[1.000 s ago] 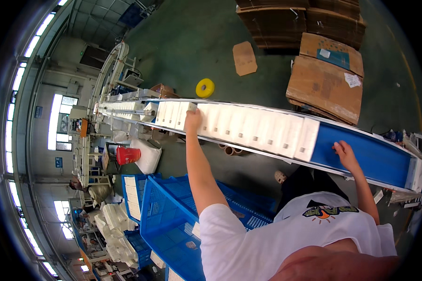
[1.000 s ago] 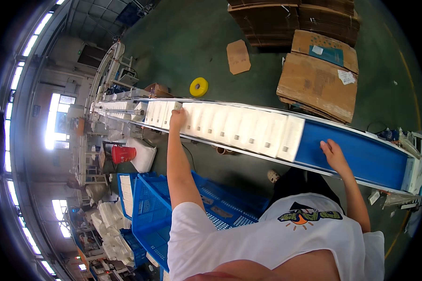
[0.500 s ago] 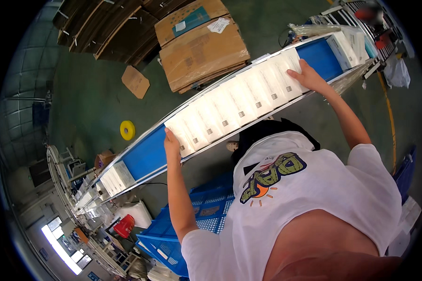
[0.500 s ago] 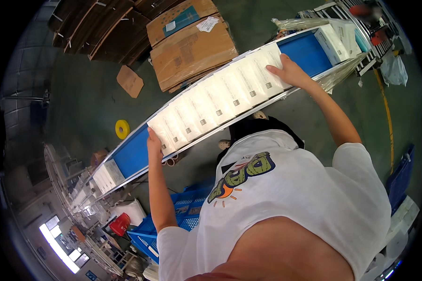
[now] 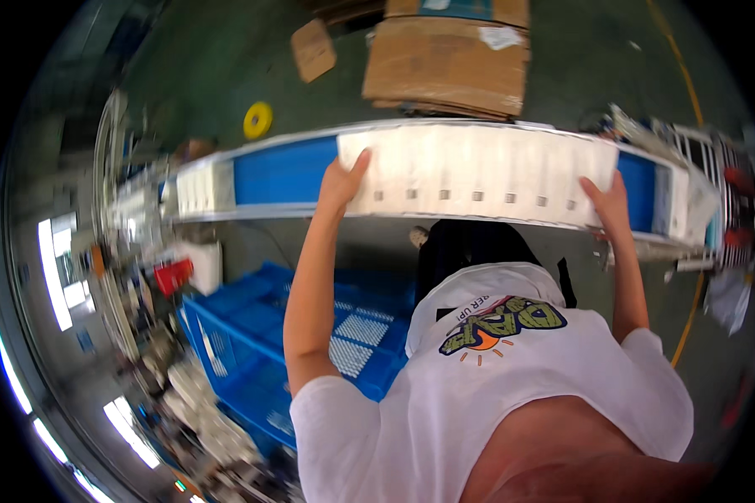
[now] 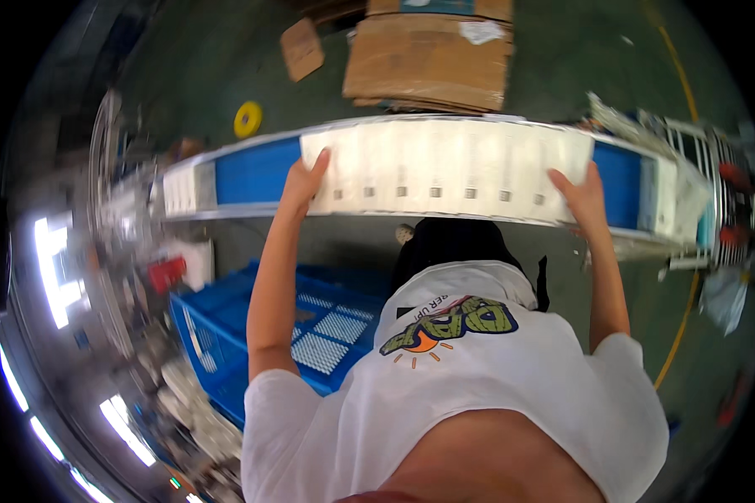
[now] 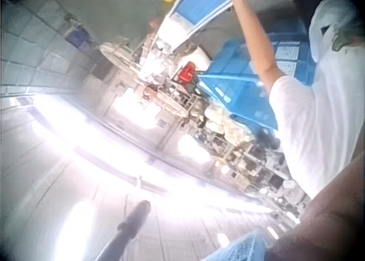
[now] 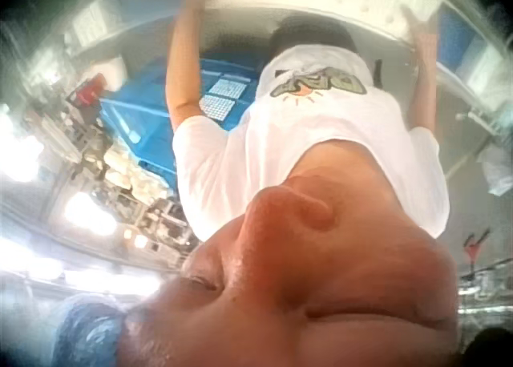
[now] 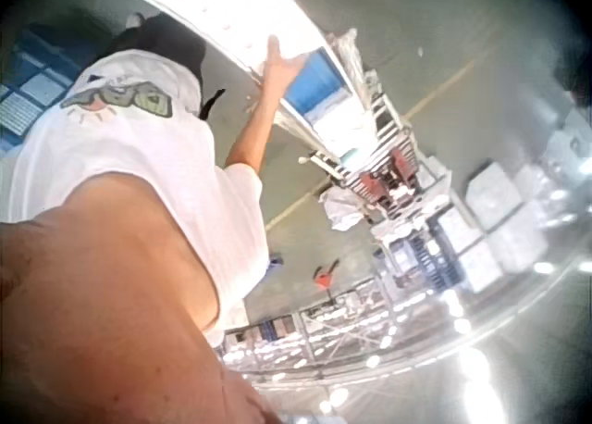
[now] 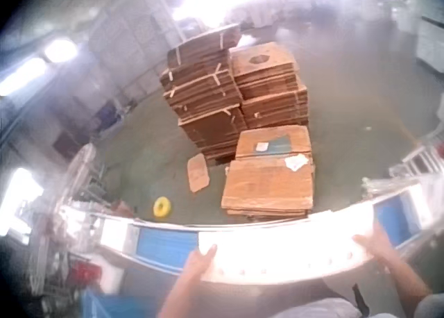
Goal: The person repeatedly picks up stacks of white rectangular items from a conveyor belt and places them into a blue plastic crate. The person arranges the items neatly within the crate and occasionally moves the crate to a different location on the floor.
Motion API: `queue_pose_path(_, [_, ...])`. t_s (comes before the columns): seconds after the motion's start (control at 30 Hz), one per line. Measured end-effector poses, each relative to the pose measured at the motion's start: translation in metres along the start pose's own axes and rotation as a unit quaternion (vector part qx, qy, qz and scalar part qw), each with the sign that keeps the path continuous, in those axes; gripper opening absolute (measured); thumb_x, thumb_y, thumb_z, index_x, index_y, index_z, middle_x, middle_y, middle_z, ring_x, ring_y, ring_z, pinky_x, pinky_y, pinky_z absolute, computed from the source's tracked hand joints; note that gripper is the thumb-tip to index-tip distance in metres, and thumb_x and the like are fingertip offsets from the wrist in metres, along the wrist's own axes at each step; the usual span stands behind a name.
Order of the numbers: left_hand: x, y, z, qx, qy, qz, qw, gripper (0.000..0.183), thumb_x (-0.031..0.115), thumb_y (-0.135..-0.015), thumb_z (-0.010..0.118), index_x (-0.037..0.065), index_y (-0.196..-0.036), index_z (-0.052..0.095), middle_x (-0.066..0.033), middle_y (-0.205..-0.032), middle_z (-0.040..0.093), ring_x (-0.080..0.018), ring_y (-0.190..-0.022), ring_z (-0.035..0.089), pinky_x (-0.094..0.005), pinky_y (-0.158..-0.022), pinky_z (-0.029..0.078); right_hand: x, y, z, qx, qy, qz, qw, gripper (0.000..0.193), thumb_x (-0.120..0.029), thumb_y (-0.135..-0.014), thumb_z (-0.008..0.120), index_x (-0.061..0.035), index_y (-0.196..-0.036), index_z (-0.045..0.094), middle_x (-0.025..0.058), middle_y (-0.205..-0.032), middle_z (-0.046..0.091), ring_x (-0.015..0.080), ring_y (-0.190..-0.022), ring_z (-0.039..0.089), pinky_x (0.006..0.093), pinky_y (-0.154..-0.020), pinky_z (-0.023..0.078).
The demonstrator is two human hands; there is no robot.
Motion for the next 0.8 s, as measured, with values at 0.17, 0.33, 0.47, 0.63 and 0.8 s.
queue_pose_path(0.17, [0.052, 0.044, -0.038, 0.053, -0.105, -0.018, 0.993, 0.065, 0.058, -0.076, 0.059, 0.001, -0.105, 0.061, -0.0195, -0.099, 0.064, -0.0322, -0.092, 0.061, -0.0385, -0.080, 0.046, 0.021, -0.013, -0.047, 0.030, 0.002, -0.059, 0.998, 0.051, -0.022, -0.080, 0.067, 0.0049, -0.119, 0.047, 0.0149, -0.113, 0.057, 0.0201, -0.097, 0.055, 0.0305, -0.088, 0.042])
queue_pose_path(0.33, [0.056, 0.125, -0.103, 0.198, -0.046, 0.020, 0.979, 0.073, 0.059, -0.073, 0.061, -0.004, -0.109, 0.055, -0.0221, -0.099, 0.063, -0.0342, -0.094, 0.061, -0.0379, -0.081, 0.047, -0.056, -0.040, -0.076, 0.085, 0.035, -0.190, 0.978, 0.053, -0.015, -0.081, 0.067, 0.0074, -0.123, 0.044, 0.0169, -0.117, 0.055, 0.0223, -0.102, 0.054, 0.0309, -0.090, 0.042])
queue_pose_path(0.47, [0.011, 0.238, -0.189, 0.318, 0.035, 0.040, 0.947, 0.063, 0.054, -0.077, 0.060, -0.002, -0.105, 0.058, -0.0186, -0.095, 0.064, -0.0274, -0.084, 0.064, -0.0350, -0.075, 0.049, -0.167, -0.001, 0.003, -0.002, 0.019, -0.310, 0.950, 0.049, -0.014, -0.080, 0.067, 0.0067, -0.119, 0.046, 0.0158, -0.114, 0.056, 0.0202, -0.099, 0.056, 0.0300, -0.086, 0.044])
queue_pose_path(0.63, [-0.098, 0.433, -0.268, 0.476, 0.179, 0.029, 0.860, 0.061, 0.053, -0.081, 0.059, -0.001, -0.112, 0.055, -0.0116, -0.101, 0.063, -0.0176, -0.087, 0.061, -0.0294, -0.075, 0.048, -0.281, 0.124, 0.144, -0.052, 0.038, -0.480, 0.875, 0.052, -0.025, -0.076, 0.072, 0.0024, -0.115, 0.052, 0.0144, -0.102, 0.062, 0.0212, -0.090, 0.060, 0.0307, -0.079, 0.047])
queue_pose_path(0.8, [-0.230, 0.597, -0.306, 0.540, 0.251, 0.030, 0.803, 0.061, 0.045, -0.091, 0.047, -0.003, -0.128, 0.039, -0.0141, -0.123, 0.052, -0.0230, -0.107, 0.055, -0.0329, -0.088, 0.046, -0.335, 0.338, 0.282, -0.213, 0.020, -0.550, 0.807, 0.059, -0.046, -0.074, 0.070, -0.0007, -0.109, 0.055, 0.0123, -0.088, 0.065, 0.0165, -0.075, 0.065, 0.0279, -0.064, 0.051])
Point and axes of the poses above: each hand's wrist, its own y-axis away from the middle knuckle, its own z-axis out of the palm, x = y × z, the point moved 9 cm from there along -y, towards the middle knuckle
